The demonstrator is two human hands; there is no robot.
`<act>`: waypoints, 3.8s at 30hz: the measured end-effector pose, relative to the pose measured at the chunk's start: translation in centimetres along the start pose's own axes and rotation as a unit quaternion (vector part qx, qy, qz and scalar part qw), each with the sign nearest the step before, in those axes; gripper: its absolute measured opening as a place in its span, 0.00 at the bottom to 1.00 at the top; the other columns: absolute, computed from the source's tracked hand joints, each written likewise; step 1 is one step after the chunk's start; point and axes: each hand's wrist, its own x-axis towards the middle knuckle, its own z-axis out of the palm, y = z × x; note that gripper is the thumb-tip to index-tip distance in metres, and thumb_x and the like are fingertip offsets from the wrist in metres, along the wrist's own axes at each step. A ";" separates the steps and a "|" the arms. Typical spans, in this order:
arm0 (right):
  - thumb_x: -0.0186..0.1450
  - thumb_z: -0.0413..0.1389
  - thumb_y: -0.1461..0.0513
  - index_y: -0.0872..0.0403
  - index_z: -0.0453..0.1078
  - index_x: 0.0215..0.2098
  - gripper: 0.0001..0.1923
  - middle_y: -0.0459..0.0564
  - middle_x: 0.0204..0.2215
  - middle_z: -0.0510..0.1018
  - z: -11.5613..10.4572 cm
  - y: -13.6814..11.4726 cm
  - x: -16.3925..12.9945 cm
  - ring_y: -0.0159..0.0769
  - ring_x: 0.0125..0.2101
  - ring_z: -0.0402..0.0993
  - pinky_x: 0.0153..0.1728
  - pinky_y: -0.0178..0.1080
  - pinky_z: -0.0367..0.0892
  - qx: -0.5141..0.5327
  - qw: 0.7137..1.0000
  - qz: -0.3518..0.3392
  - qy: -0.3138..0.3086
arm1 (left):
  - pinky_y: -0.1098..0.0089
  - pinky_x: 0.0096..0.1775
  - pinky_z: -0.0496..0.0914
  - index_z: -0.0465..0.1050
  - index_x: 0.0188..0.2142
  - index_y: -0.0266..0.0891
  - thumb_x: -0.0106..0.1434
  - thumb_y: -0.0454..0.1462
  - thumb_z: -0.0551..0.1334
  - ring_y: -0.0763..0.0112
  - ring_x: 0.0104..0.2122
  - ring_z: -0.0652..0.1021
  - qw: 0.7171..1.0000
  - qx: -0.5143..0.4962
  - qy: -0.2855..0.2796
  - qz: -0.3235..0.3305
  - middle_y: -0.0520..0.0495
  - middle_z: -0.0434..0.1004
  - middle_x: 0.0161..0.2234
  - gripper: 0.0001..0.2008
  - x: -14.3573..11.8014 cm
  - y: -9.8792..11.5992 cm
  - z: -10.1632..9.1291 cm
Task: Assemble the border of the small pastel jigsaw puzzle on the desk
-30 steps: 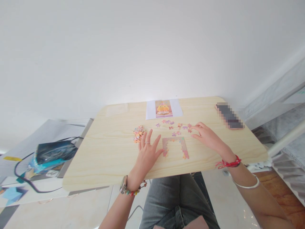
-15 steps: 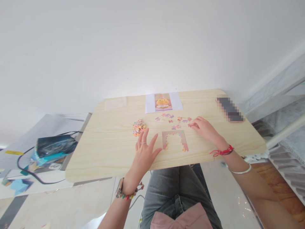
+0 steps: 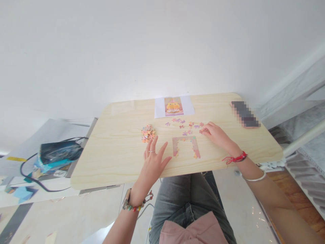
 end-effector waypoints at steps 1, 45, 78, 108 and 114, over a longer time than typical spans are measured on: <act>0.63 0.47 0.63 0.54 0.68 0.31 0.09 0.51 0.34 0.69 0.0 0.1 0.1 0.38 0.40 0.67 0.42 0.40 0.61 -0.001 1.000 0.001 -0.001 | 0.46 0.51 0.60 0.62 0.53 0.41 0.61 0.42 0.56 0.45 0.60 0.50 1.000 0.001 0.000 0.001 0.33 0.45 0.60 0.21 0.0 0.0 0.0; 0.66 0.46 0.60 0.57 0.67 0.36 0.10 0.52 0.34 0.72 4.5 -12.3 -3.0 0.35 0.33 0.71 0.30 0.35 0.64 -0.041 0.988 -0.115 -0.098 | 0.51 0.54 0.61 0.69 0.44 0.42 0.61 0.32 0.54 0.53 0.61 0.49 0.997 -0.061 0.035 0.044 0.42 0.49 0.59 0.12 -2.7 2.1 0.3; 0.65 0.50 0.60 0.56 0.67 0.31 0.09 0.50 0.30 0.71 4.9 -12.4 -5.4 0.36 0.32 0.70 0.33 0.37 0.65 -0.058 0.993 -0.083 -0.058 | 0.49 0.54 0.62 0.70 0.32 0.38 0.60 0.32 0.56 0.51 0.60 0.50 0.992 -0.104 0.019 0.067 0.41 0.48 0.58 0.05 -2.5 2.3 1.0; 0.66 0.45 0.60 0.55 0.65 0.34 0.09 0.52 0.35 0.71 0.7 -2.0 -1.8 0.37 0.33 0.71 0.31 0.37 0.64 -0.124 0.987 0.084 0.050 | 0.49 0.52 0.64 0.68 0.41 0.41 0.61 0.35 0.57 0.53 0.58 0.56 0.989 -0.069 0.107 0.069 0.40 0.54 0.56 0.08 1.1 0.5 0.9; 0.63 0.49 0.62 0.54 0.66 0.32 0.05 0.49 0.33 0.71 0.3 -1.5 -0.4 0.36 0.35 0.69 0.34 0.37 0.63 -0.065 0.996 0.045 0.030 | 0.50 0.52 0.65 0.68 0.41 0.42 0.60 0.34 0.57 0.53 0.58 0.57 0.990 -0.070 0.105 0.064 0.41 0.55 0.56 0.09 1.7 0.6 1.1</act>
